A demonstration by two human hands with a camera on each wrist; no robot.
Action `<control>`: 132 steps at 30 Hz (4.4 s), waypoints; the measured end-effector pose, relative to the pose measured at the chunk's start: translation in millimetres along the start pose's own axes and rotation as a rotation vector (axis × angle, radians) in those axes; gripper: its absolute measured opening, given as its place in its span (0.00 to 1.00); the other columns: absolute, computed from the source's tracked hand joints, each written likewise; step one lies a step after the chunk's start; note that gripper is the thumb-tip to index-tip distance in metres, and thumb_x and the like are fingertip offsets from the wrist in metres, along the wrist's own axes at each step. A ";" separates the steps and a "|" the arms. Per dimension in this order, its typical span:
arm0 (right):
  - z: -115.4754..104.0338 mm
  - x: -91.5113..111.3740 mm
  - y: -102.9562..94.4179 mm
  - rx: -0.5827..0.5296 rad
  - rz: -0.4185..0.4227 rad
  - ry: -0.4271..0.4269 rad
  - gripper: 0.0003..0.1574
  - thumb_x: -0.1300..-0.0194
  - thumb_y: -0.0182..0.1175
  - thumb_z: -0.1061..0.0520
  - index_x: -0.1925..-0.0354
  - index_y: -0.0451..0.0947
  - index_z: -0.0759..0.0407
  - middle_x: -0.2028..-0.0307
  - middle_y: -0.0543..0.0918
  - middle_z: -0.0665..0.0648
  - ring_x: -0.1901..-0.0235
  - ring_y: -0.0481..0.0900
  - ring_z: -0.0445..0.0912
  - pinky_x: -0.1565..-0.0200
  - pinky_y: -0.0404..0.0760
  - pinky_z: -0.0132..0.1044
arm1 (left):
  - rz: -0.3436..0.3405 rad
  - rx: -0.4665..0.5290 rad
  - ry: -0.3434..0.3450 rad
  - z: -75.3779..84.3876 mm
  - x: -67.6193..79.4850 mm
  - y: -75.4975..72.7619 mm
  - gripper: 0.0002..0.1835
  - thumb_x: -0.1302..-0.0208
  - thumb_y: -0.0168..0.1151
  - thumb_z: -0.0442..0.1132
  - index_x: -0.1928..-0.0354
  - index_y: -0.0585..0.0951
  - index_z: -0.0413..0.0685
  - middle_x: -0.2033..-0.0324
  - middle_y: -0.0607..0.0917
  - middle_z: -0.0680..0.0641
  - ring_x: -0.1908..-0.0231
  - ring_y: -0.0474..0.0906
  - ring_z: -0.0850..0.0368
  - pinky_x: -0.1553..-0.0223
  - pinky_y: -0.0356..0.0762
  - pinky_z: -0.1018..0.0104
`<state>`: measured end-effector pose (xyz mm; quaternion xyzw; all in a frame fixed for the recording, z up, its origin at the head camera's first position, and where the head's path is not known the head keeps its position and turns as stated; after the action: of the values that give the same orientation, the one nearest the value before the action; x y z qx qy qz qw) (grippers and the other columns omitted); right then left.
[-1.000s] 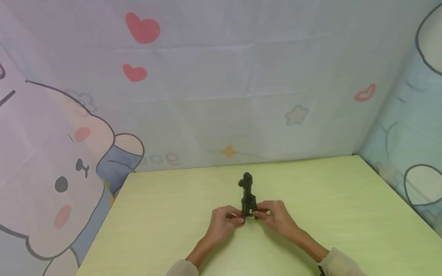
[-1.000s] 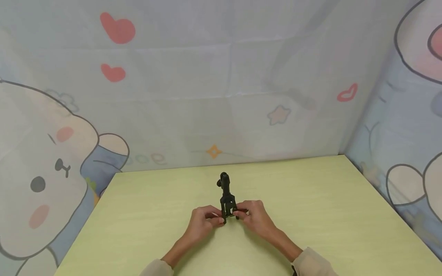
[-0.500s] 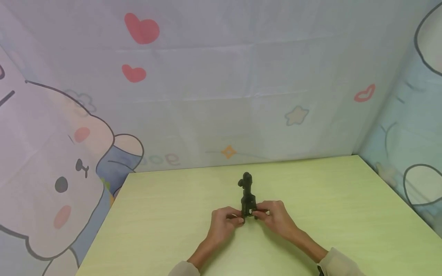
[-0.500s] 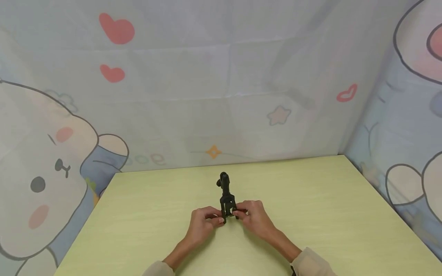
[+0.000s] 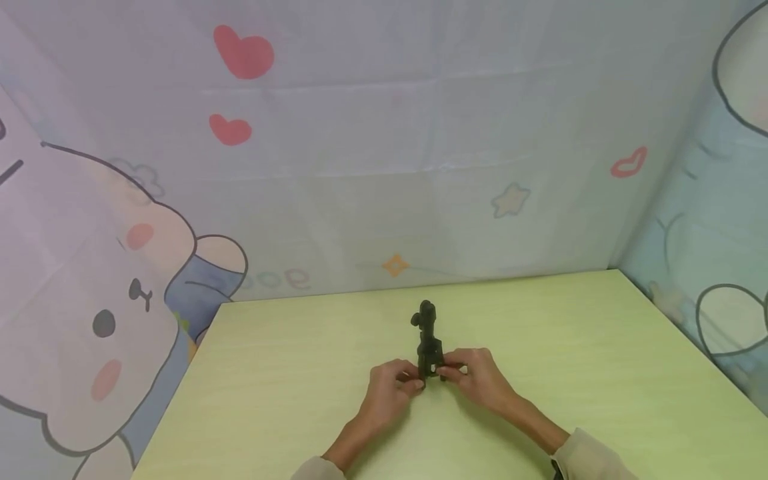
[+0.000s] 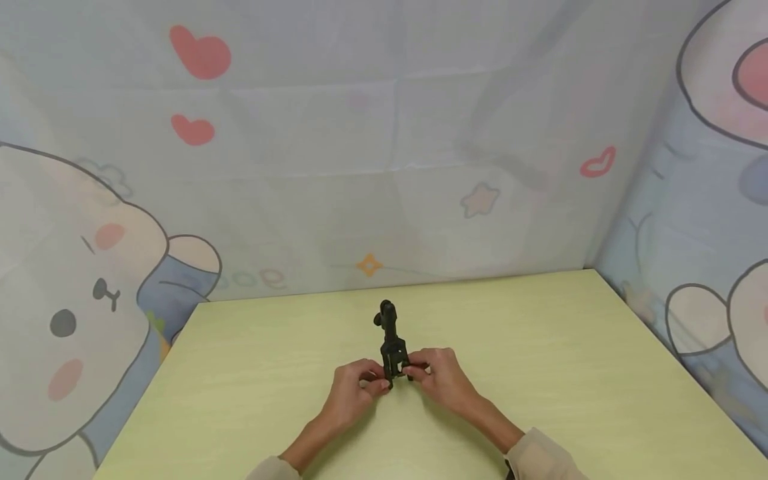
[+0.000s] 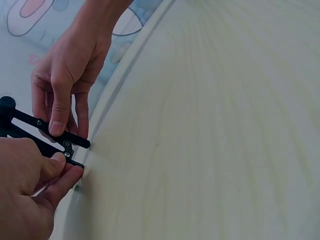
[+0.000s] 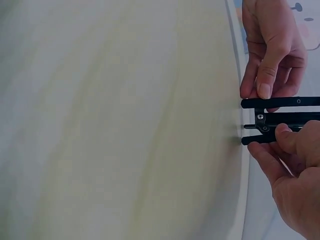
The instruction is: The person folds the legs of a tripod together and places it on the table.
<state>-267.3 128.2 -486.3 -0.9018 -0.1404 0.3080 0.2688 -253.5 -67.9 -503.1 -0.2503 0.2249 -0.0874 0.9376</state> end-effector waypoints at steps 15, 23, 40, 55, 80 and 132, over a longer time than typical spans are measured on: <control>7.8 -3.9 0.4 -0.019 -0.162 0.063 0.10 0.39 0.72 0.70 0.61 0.88 0.58 0.63 0.91 0.53 0.64 0.89 0.44 0.59 0.87 0.34 | 0.048 -0.027 -0.024 7.0 -4.2 3.6 0.06 0.38 0.73 0.26 0.63 0.86 0.43 0.66 0.90 0.48 0.64 0.87 0.55 0.62 0.85 0.68; 4.7 -8.2 -1.8 0.000 -0.221 0.059 0.11 0.39 0.72 0.69 0.58 0.89 0.59 0.63 0.91 0.54 0.64 0.89 0.45 0.57 0.88 0.39 | 0.026 -0.007 -0.045 7.6 -6.0 4.3 0.07 0.36 0.69 0.24 0.62 0.84 0.43 0.63 0.90 0.47 0.61 0.88 0.53 0.60 0.85 0.68; 6.2 -15.2 2.6 0.052 -0.341 -0.029 0.13 0.38 0.70 0.71 0.55 0.86 0.63 0.60 0.91 0.58 0.60 0.90 0.45 0.54 0.87 0.37 | 0.013 -0.057 -0.025 4.6 -7.8 5.3 0.07 0.34 0.66 0.24 0.63 0.83 0.43 0.63 0.90 0.47 0.61 0.88 0.57 0.59 0.85 0.66; 7.9 -17.1 -0.9 0.038 -0.373 -0.113 0.11 0.36 0.68 0.71 0.55 0.85 0.64 0.59 0.90 0.57 0.58 0.88 0.45 0.54 0.87 0.35 | 0.006 -0.072 -0.022 8.2 -9.9 3.2 0.06 0.36 0.67 0.23 0.64 0.84 0.41 0.65 0.90 0.44 0.63 0.89 0.52 0.61 0.86 0.67; 10.9 -16.7 -1.2 0.026 -0.351 -0.094 0.11 0.38 0.69 0.74 0.59 0.85 0.65 0.60 0.90 0.59 0.59 0.89 0.48 0.56 0.86 0.32 | -0.030 -0.108 -0.055 13.0 -14.7 1.8 0.08 0.37 0.67 0.22 0.67 0.83 0.43 0.69 0.89 0.48 0.66 0.84 0.61 0.66 0.80 0.68; 6.1 -17.3 4.8 0.147 -0.251 -0.102 0.15 0.40 0.70 0.73 0.56 0.83 0.62 0.64 0.91 0.58 0.62 0.90 0.47 0.57 0.88 0.39 | 0.031 -0.228 0.045 16.4 -9.9 5.9 0.05 0.28 0.60 0.26 0.62 0.76 0.41 0.71 0.77 0.50 0.70 0.72 0.61 0.69 0.75 0.69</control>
<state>-284.1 119.5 -484.8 -0.8381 -0.2426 0.3270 0.3631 -254.3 -53.1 -489.7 -0.3497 0.2585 -0.0523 0.8990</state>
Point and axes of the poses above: each hand's wrist, its own x-axis away from the middle knuckle, its own y-axis out of the palm, z = x × y, the point moved 3 cm from there along -x, towards the middle knuckle
